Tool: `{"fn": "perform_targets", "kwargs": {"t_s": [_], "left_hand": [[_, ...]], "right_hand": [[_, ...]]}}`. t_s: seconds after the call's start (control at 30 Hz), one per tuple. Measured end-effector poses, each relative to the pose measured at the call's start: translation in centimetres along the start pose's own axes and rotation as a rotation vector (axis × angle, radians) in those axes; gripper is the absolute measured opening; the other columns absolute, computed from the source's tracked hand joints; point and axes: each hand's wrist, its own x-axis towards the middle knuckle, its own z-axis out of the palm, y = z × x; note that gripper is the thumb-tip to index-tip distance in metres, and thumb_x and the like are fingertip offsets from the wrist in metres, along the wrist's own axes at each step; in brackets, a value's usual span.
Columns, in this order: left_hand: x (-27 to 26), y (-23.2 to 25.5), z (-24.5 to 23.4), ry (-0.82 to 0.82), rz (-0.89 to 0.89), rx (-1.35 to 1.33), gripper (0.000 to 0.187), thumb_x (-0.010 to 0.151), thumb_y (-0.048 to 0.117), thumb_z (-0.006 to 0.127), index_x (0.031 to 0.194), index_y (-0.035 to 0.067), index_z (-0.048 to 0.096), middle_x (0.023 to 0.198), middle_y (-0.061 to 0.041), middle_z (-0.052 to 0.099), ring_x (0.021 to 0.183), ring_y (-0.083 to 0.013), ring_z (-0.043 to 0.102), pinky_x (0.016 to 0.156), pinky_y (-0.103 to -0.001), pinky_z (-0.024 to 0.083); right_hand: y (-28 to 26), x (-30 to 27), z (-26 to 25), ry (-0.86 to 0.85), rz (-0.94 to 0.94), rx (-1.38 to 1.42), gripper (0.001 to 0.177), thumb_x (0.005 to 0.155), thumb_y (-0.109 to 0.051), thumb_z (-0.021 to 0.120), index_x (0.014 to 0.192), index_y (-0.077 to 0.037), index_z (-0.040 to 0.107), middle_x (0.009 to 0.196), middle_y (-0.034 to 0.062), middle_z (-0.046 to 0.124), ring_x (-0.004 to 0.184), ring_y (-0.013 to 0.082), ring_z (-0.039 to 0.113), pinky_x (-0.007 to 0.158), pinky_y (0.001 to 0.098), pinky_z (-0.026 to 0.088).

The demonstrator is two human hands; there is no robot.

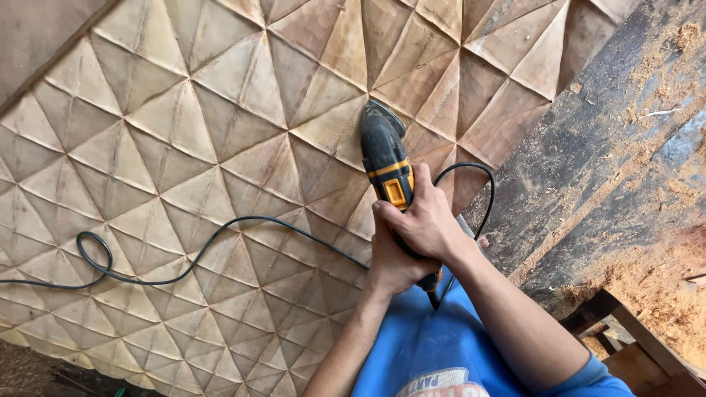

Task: The person uses an electric sander to smooth the surface of a large wooden panel featuring a geometric triangular pattern. The person moves the sander systematically across the panel, occasionally adjusting their position and the tool's orientation to cover different areas.

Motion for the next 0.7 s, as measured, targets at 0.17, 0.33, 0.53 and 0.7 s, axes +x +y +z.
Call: {"fn": "perform_targets", "kwargs": {"t_s": [0.17,0.33,0.53,0.7], "left_hand": [[-0.4,-0.1,1.6,0.033,0.215,-0.043,0.090,0.060,0.009,0.085,0.139,0.003,0.041,0.123,-0.013,0.061,0.111,-0.0224,0.066,0.095,-0.038,0.059],[-1.2,-1.8,-0.1,0.000,0.022,-0.036,0.086,0.060,0.014,0.085,0.135,0.004,0.043,0.118,-0.011,0.068,0.105,-0.0212,0.072,0.091,-0.036,0.062],[-0.9,-2.6,-0.1,0.007,0.036,0.036,0.097,0.055,0.018,0.090,0.138,0.005,0.041,0.122,-0.013,0.068,0.109,-0.0215,0.071,0.091,-0.037,0.062],[-1.7,-2.7,-1.0,0.024,-0.046,0.087,0.098,0.055,0.024,0.090,0.138,0.006,0.041,0.118,-0.013,0.072,0.106,-0.0227,0.074,0.090,-0.036,0.063]], "right_hand": [[0.9,-0.6,-0.9,-0.025,0.032,-0.003,0.066,0.081,-0.036,0.078,0.128,-0.004,0.043,0.097,0.0295,0.071,0.095,0.0474,0.071,0.078,0.0524,0.057],[0.6,-1.0,1.0,-0.010,-0.031,-0.027,0.069,0.082,-0.035,0.079,0.130,-0.002,0.042,0.096,0.0308,0.070,0.093,0.0498,0.070,0.079,0.0538,0.055],[1.6,-1.4,1.0,0.044,-0.024,0.078,0.065,0.082,-0.035,0.077,0.126,-0.001,0.043,0.100,0.0258,0.072,0.093,0.0410,0.075,0.080,0.0482,0.059],[2.4,-1.4,2.3,0.063,-0.024,-0.039,0.065,0.084,-0.030,0.081,0.130,-0.002,0.045,0.105,0.0245,0.070,0.098,0.0377,0.070,0.084,0.0469,0.055]]}}
